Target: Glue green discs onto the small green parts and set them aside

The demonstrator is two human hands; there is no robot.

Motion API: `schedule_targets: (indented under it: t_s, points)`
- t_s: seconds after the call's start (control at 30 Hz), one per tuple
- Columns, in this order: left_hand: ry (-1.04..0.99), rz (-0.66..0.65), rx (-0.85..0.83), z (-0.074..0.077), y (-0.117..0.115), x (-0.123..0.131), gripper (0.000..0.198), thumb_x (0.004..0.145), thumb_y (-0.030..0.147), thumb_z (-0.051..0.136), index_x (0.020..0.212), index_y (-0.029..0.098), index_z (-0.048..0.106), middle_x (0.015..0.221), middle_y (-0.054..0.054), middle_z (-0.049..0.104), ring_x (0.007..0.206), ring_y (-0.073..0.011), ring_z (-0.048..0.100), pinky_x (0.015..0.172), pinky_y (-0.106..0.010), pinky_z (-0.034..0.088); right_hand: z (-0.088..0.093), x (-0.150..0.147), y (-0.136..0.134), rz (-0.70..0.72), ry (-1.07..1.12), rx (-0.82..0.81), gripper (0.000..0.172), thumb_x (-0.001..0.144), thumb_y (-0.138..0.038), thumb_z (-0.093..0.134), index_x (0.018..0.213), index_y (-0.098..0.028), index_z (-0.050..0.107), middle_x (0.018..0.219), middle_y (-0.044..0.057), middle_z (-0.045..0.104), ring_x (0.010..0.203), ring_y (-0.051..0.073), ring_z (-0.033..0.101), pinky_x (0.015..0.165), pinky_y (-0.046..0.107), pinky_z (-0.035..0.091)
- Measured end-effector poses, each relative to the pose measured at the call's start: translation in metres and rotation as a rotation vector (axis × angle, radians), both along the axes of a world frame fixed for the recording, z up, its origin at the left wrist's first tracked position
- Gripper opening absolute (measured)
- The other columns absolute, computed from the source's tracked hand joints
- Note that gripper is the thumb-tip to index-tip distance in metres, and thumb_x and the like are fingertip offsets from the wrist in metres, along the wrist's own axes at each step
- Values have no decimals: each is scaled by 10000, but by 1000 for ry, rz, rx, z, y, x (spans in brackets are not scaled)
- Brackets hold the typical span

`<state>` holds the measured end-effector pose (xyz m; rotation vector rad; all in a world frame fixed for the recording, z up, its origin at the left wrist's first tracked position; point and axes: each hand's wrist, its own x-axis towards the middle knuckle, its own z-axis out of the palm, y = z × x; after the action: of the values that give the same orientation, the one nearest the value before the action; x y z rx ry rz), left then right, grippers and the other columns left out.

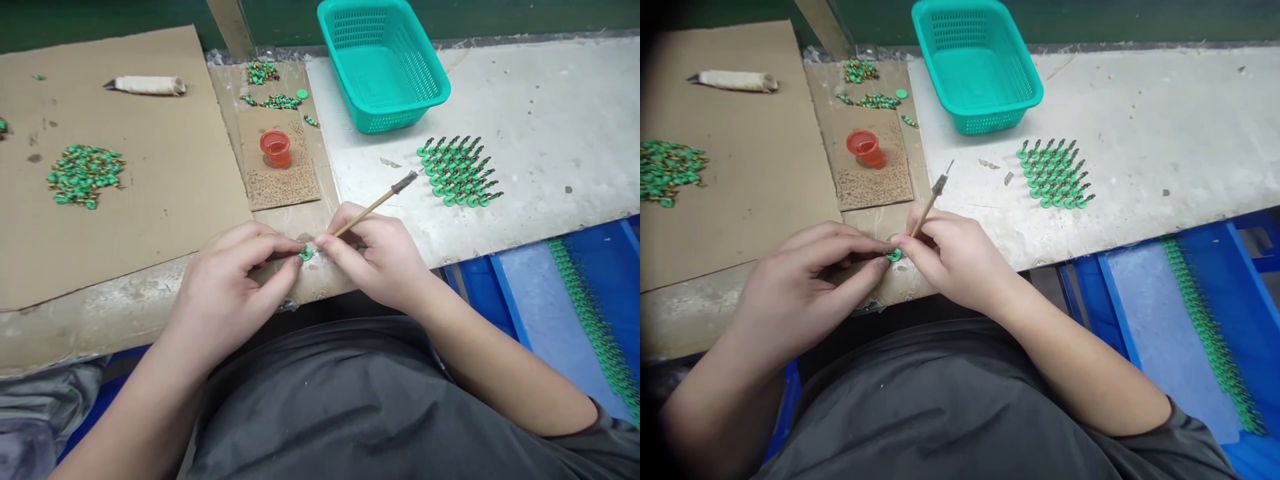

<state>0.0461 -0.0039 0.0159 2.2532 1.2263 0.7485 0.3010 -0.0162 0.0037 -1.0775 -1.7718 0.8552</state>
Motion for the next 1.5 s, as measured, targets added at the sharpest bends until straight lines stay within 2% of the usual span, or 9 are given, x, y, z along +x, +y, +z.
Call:
schedule_targets:
  t_s: [0.17, 0.27, 0.57, 0.67, 0.87, 1.07, 1.2, 1.33, 1.5]
  points:
    - [9, 31, -1, -1, -3, 0, 178, 1135, 345, 723, 1109, 321, 897, 1061, -15, 865, 969, -218, 814, 889, -370, 631, -2, 0, -3, 10, -41, 3, 293, 1226, -387, 730, 1002, -213, 808, 965, 30, 805, 829, 182, 722, 813, 321, 579]
    - [-2, 28, -7, -1, -3, 0, 179, 1139, 341, 721, 1113, 324, 898, 1068, -7, 863, 972, -213, 816, 898, -369, 630, -1, -1, -3, 19, -73, 11, 316, 1235, -422, 734, 1010, -214, 814, 965, 36, 815, 853, 192, 742, 840, 327, 590]
    - [-16, 20, -29, 0, -3, 4, 161, 1154, 366, 744, 1170, 365, 905, 1088, -2, 854, 992, -222, 812, 915, -389, 635, 1, -1, -2, 7, -49, -27, 353, 1228, -441, 764, 964, -208, 787, 959, 24, 801, 828, 166, 724, 784, 302, 560]
    - [7, 62, -53, 2, -5, 4, 129, 1140, 378, 750, 1133, 346, 875, 1083, -6, 852, 975, -222, 794, 859, -384, 618, 3, 0, 1, 23, -74, -42, 361, 1239, -451, 740, 979, -205, 788, 968, 29, 803, 844, 172, 730, 800, 307, 562]
    - [-10, 87, -43, 3, -8, 7, 117, 1122, 358, 781, 1062, 329, 878, 1045, 11, 852, 949, -198, 787, 856, -349, 598, 3, 4, 11, 131, -140, 88, 317, 1260, -352, 668, 994, -220, 777, 973, 21, 786, 849, 184, 706, 871, 333, 577]
    - [-32, 74, -55, 3, -5, 8, 121, 1116, 346, 797, 1028, 325, 877, 1035, 30, 841, 950, -168, 770, 900, -309, 587, -1, 4, 13, 148, -174, 167, 333, 1282, -378, 651, 998, -238, 755, 934, -1, 743, 798, 176, 662, 849, 332, 571]
    - [-46, 71, -59, 4, -5, 9, 133, 1105, 339, 800, 990, 318, 864, 995, 28, 826, 909, -170, 754, 852, -311, 579, -1, 3, 11, 149, -191, 159, 381, 1299, -419, 612, 990, -246, 753, 934, 5, 751, 825, 186, 689, 877, 336, 586]
    - [-40, 51, -38, 5, -7, 9, 156, 1123, 336, 785, 983, 296, 842, 1003, 28, 819, 919, -157, 749, 849, -301, 556, 1, 1, 10, 152, -240, 98, 305, 1276, -462, 638, 1072, -291, 787, 930, 21, 756, 860, 232, 720, 895, 380, 604]
    - [-36, 55, -42, 6, -4, 9, 170, 1116, 348, 768, 971, 282, 827, 985, 21, 810, 921, -162, 750, 844, -307, 545, -4, -2, 12, 171, -207, 126, 265, 1284, -365, 598, 1118, -270, 781, 976, 23, 769, 934, 237, 743, 968, 381, 606]
